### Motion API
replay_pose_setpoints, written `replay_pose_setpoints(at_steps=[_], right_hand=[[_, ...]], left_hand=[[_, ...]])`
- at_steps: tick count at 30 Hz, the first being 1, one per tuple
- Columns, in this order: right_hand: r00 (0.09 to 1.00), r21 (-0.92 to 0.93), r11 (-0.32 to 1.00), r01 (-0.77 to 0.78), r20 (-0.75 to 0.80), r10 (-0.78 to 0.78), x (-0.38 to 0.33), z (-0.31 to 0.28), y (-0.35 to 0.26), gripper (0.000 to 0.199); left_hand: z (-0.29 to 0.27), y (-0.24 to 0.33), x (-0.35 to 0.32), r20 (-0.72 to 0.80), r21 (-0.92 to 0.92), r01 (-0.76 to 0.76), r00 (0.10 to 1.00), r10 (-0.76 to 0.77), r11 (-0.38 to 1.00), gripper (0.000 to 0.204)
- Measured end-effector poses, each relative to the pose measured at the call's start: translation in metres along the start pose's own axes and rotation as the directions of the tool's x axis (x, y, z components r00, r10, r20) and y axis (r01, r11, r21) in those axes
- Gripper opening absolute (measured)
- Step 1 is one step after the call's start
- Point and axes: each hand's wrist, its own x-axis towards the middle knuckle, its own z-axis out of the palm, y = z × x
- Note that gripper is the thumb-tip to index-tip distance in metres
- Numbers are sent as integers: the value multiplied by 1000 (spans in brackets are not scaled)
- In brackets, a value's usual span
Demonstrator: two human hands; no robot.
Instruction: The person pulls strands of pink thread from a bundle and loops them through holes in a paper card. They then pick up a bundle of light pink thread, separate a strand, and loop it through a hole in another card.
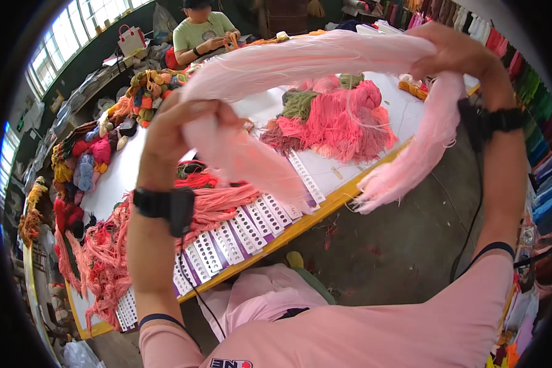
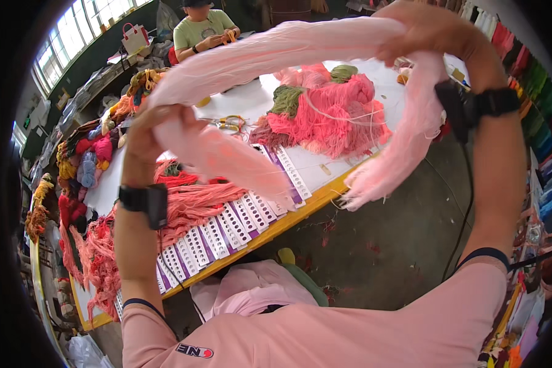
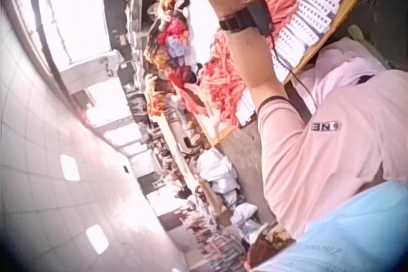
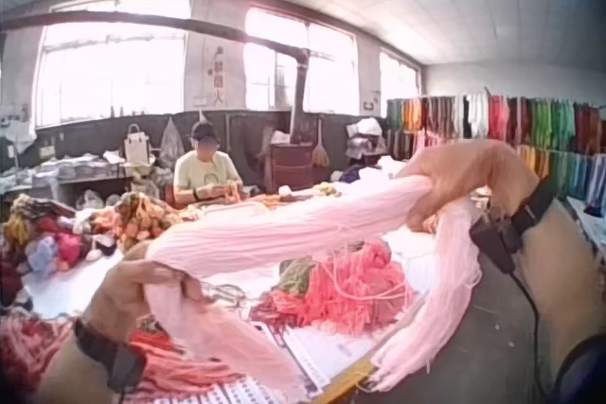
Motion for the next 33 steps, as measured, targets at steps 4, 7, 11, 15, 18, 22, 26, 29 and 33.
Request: replay_pose_setpoints(at_steps=[4, 7, 11, 15, 18, 22, 26, 29, 33], right_hand=[[974, -63, 982, 176, 155, -164, 46, 9, -39, 39], [944, 54, 943, 329, 8, -330, 85, 16, -79, 28], [928, 223, 903, 367, -146, -342, 93, 4, -86, 23], [917, 45, 926, 376, -162, -364, 105, -4, -97, 24], [895, 48, 898, 438, -112, -431, 120, 0, -116, 23], [862, 178, 843, 507, -76, -502, 130, 10, -132, 24], [781, 93, 775, 625, -84, -620, 147, 20, -150, 24], [762, 9, 762, 648, -2, -648, 155, 22, -151, 26], [785, 179, 772, 610, -2, -619, 179, 69, -142, 41]], left_hand=[[44, -6, -2, 308, -341, 153, 950, -43, 927, 70], [65, -17, 5, 436, -455, 208, 900, 13, 866, 89], [21, -10, -7, 283, -396, 65, 958, 55, 916, 90], [-26, -8, -30, 138, -488, 61, 990, 8, 871, 86], [-3, -36, -33, 336, -264, 46, 941, 47, 963, 75], [20, -22, -49, 162, -555, 17, 983, 88, 832, 76], [4, -24, -49, 67, -632, 30, 998, 16, 775, 71], [36, -25, -55, 286, -182, 98, 957, -43, 978, 103], [22, 21, -79, 87, -62, -112, 989, 117, 992, 71]])
